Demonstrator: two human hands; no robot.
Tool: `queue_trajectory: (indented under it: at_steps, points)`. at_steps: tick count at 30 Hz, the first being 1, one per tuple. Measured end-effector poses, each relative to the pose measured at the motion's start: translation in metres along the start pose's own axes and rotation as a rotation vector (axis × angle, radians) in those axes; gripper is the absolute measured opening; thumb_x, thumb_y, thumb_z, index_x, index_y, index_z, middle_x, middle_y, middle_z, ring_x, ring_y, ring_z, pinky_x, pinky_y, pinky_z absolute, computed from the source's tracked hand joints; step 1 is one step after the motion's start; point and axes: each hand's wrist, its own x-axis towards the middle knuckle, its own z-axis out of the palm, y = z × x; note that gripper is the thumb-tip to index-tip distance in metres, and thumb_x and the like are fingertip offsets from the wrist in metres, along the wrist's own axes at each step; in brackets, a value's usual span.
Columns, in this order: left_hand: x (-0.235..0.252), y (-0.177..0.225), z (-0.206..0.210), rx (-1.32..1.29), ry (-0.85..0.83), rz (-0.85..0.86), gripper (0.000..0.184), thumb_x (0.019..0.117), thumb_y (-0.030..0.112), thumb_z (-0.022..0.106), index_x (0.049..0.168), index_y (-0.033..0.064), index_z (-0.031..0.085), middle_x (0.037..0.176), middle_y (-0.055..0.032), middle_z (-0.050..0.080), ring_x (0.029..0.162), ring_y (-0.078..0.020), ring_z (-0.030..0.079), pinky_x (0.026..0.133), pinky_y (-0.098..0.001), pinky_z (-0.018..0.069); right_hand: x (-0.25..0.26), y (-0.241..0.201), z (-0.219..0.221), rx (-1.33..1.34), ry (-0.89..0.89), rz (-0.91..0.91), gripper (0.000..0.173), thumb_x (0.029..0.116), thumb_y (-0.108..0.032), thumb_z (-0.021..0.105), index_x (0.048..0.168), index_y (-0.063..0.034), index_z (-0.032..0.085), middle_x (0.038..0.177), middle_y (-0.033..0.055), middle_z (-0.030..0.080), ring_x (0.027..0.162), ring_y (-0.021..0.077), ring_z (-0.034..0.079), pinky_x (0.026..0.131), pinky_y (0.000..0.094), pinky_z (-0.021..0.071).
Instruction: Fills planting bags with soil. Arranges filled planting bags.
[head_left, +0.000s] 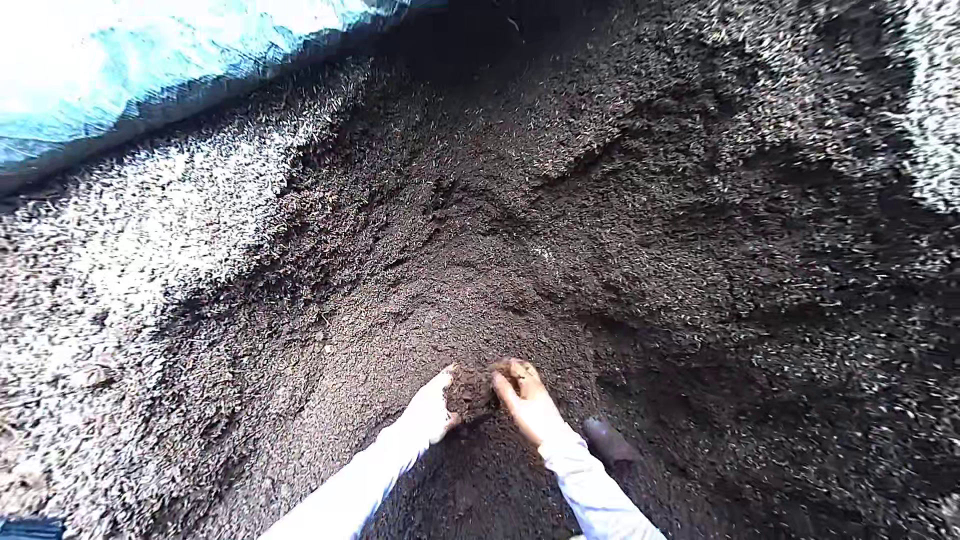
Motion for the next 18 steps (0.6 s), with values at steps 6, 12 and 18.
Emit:
queue_trajectory:
  at_steps: [6, 12, 18]
  points:
    - [0.007, 0.009, 0.008, 0.192, -0.057, -0.061, 0.079, 0.0906, 0.013, 0.074, 0.158, 0.0032, 0.034, 0.162, -0.0177, 0.039, 0.149, -0.0296, 0.041, 0.122, -0.0493, 0.0325, 0.034, 0.032, 0.025, -0.676, -0.271, 0.153, 0.049, 0.1092, -0.04, 0.041, 0.148, -0.0127, 0.054, 0.149, 0.0147, 0.057, 0.138, 0.0332, 0.054, 0.113, 0.0595, 0.0403]
    - [-0.04, 0.057, -0.031, -0.003, 0.028, -0.019, 0.069, 0.0955, 0.006, 0.066, 0.158, 0.01, 0.037, 0.146, -0.0229, 0.054, 0.121, -0.0362, 0.064, 0.099, -0.0552, 0.0538, -0.022, -0.024, -0.017, -0.777, -0.069, -0.106, 0.042, 0.1088, -0.033, 0.042, 0.129, -0.0065, 0.068, 0.132, 0.0156, 0.068, 0.132, 0.0343, 0.057, 0.117, 0.0571, 0.0318]
    - [-0.035, 0.034, -0.008, -0.029, 0.099, 0.063, 0.082, 0.0902, 0.003, 0.069, 0.162, 0.0112, 0.03, 0.159, -0.0181, 0.043, 0.131, -0.0309, 0.059, 0.105, -0.0511, 0.051, -0.012, 0.018, 0.009, -0.521, 0.052, -0.123, 0.045, 0.1081, -0.022, 0.041, 0.143, 0.0023, 0.056, 0.146, 0.0227, 0.057, 0.138, 0.0376, 0.053, 0.115, 0.058, 0.0367]
